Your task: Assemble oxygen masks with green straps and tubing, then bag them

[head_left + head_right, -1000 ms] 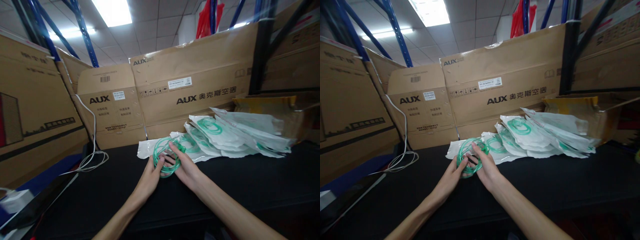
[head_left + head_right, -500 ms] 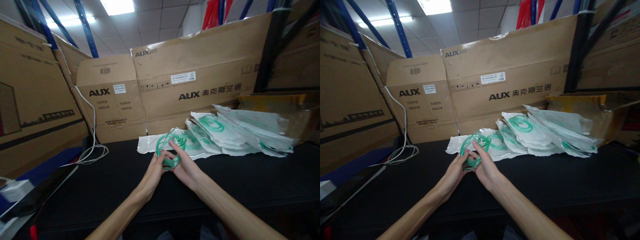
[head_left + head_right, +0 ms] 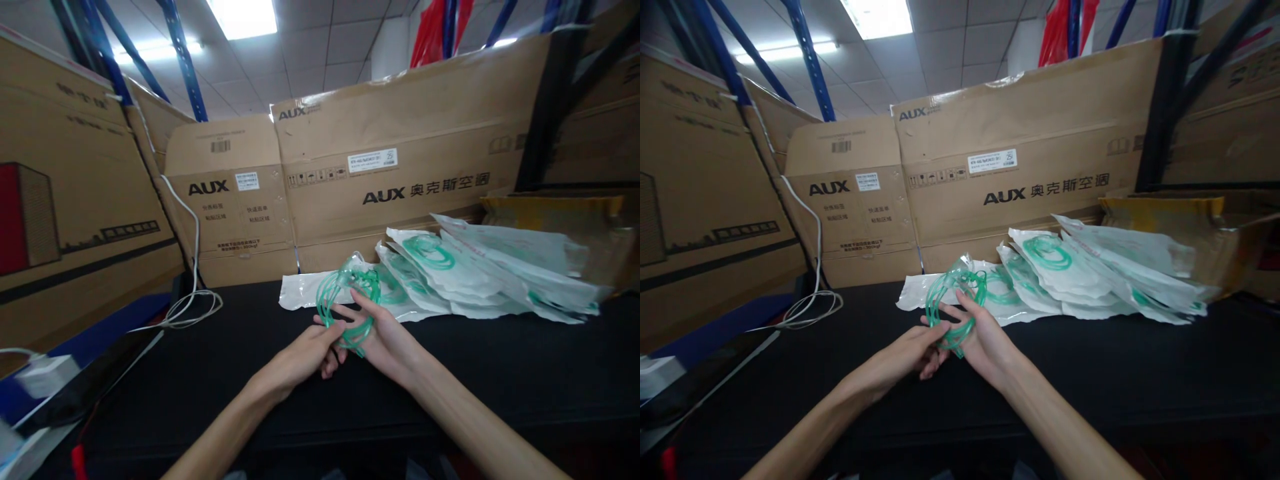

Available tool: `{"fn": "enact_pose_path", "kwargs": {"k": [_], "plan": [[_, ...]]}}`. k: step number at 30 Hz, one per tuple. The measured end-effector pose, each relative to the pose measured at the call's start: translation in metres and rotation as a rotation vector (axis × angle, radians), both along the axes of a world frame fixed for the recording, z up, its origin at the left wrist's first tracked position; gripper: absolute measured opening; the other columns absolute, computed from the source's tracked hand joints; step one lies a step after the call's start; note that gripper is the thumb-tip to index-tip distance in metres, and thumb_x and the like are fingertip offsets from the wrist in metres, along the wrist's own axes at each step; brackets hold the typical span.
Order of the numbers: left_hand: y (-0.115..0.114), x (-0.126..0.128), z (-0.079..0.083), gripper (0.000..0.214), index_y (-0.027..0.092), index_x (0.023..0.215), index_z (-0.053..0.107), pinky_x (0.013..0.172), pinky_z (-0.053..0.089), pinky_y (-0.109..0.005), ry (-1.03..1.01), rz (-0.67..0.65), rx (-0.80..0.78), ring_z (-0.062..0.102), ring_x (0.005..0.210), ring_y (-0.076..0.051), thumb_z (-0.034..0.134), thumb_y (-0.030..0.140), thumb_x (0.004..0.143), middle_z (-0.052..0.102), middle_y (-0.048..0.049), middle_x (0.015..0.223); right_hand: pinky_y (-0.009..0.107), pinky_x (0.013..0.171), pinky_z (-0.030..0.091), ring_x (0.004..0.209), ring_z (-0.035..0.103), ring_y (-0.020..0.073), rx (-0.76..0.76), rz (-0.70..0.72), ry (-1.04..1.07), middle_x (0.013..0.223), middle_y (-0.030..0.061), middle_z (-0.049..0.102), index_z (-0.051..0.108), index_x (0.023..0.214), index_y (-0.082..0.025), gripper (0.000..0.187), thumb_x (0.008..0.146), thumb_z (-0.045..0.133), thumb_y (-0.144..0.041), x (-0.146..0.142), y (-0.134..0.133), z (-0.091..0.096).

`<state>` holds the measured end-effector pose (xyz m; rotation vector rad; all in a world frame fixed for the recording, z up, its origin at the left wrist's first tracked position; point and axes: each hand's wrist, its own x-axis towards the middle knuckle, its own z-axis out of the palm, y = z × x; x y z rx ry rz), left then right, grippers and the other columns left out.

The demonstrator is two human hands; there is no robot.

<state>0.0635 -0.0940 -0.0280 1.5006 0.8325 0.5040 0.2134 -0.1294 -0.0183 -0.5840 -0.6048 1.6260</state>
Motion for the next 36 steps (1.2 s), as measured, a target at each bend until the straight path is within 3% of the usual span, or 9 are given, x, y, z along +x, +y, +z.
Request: {"fn": "enact_pose_path", "kwargs": {"k": [3, 8, 14, 20, 24, 27, 30, 33, 36], "plan": [[-0.001, 0.000, -0.001, 0.054, 0.013, 0.074, 0.064, 0.048, 0.033, -0.019, -0.050, 0.004, -0.091, 0.044, 0.047, -0.005, 0.068, 0.066, 0.079, 0.056, 0.0020, 0.064, 0.038, 0.072, 0.062, 0.091, 0.077, 0.0290, 0.017, -0.026, 0.021, 0.115, 0.0136, 0.071, 0.049, 0.116, -0.022, 0.020, 0.099, 0.056, -0.030, 0.001, -0.003, 0.000], [-0.001, -0.004, 0.001, 0.044, 0.012, 0.095, 0.076, 0.067, 0.047, -0.019, -0.132, 0.021, -0.166, 0.058, 0.063, -0.006, 0.079, 0.052, 0.077, 0.073, -0.0077, 0.093, 0.036, 0.065, 0.062, 0.090, 0.077, 0.0310, 0.088, -0.079, -0.029, 0.120, 0.0140, 0.069, 0.048, 0.122, -0.025, 0.044, 0.089, 0.072, -0.040, 0.002, -0.003, -0.008], [-0.001, -0.015, 0.005, 0.036, 0.013, 0.095, 0.080, 0.077, 0.050, -0.019, -0.098, -0.002, -0.111, 0.060, 0.070, -0.008, 0.077, 0.047, 0.082, 0.077, -0.0123, 0.105, 0.038, 0.074, 0.062, 0.086, 0.078, 0.0282, 0.105, -0.106, -0.021, 0.110, 0.0125, 0.073, 0.055, 0.110, -0.020, 0.036, 0.087, 0.075, -0.039, 0.007, -0.006, -0.013], [-0.001, -0.008, 0.001, 0.047, 0.012, 0.088, 0.080, 0.071, 0.051, -0.023, -0.025, 0.032, 0.001, 0.060, 0.065, -0.011, 0.078, 0.058, 0.076, 0.077, -0.0113, 0.090, 0.035, 0.060, 0.062, 0.071, 0.077, 0.0236, 0.018, -0.121, 0.026, 0.109, 0.0125, 0.074, 0.051, 0.104, -0.020, 0.019, 0.096, 0.064, -0.033, 0.010, -0.013, -0.019], [0.001, -0.003, -0.003, 0.059, 0.011, 0.076, 0.075, 0.075, 0.053, -0.028, -0.059, 0.040, 0.060, 0.063, 0.065, -0.014, 0.078, 0.069, 0.067, 0.072, -0.0087, 0.079, 0.040, 0.062, 0.063, 0.074, 0.077, 0.0235, -0.013, -0.143, 0.035, 0.115, 0.0126, 0.072, 0.050, 0.102, -0.020, 0.012, 0.098, 0.059, -0.028, 0.012, -0.018, -0.018], [0.003, -0.004, -0.004, 0.059, 0.012, 0.078, 0.073, 0.081, 0.053, -0.029, -0.057, 0.035, 0.082, 0.065, 0.074, -0.016, 0.078, 0.070, 0.065, 0.069, -0.0053, 0.077, 0.045, 0.066, 0.063, 0.083, 0.077, 0.0256, -0.022, -0.149, 0.032, 0.121, 0.0133, 0.070, 0.053, 0.107, -0.021, 0.017, 0.096, 0.064, -0.027, 0.012, -0.020, -0.015], [0.006, -0.006, -0.005, 0.063, 0.013, 0.081, 0.073, 0.075, 0.053, -0.027, 0.001, 0.022, 0.120, 0.062, 0.068, -0.014, 0.076, 0.073, 0.065, 0.067, -0.0042, 0.076, 0.049, 0.073, 0.063, 0.087, 0.076, 0.0251, -0.032, -0.126, 0.005, 0.123, 0.0123, 0.069, 0.056, 0.112, -0.022, 0.029, 0.089, 0.073, -0.028, 0.012, -0.021, -0.014], [0.009, -0.008, -0.006, 0.060, 0.013, 0.077, 0.072, 0.064, 0.050, -0.025, 0.053, 0.017, 0.133, 0.058, 0.058, -0.011, 0.075, 0.072, 0.067, 0.065, -0.0027, 0.069, 0.050, 0.076, 0.062, 0.082, 0.076, 0.0234, -0.037, -0.117, -0.045, 0.113, 0.0093, 0.072, 0.059, 0.109, -0.021, 0.036, 0.081, 0.081, -0.027, 0.013, -0.020, -0.019], [0.011, -0.008, -0.007, 0.060, 0.014, 0.073, 0.071, 0.054, 0.045, -0.023, 0.105, -0.021, 0.165, 0.055, 0.052, -0.011, 0.070, 0.073, 0.070, 0.064, -0.0025, 0.066, 0.043, 0.072, 0.064, 0.073, 0.074, 0.0205, -0.010, -0.107, -0.155, 0.090, 0.0056, 0.075, 0.063, 0.099, -0.017, 0.033, 0.076, 0.085, -0.026, 0.015, -0.019, -0.025]]}}
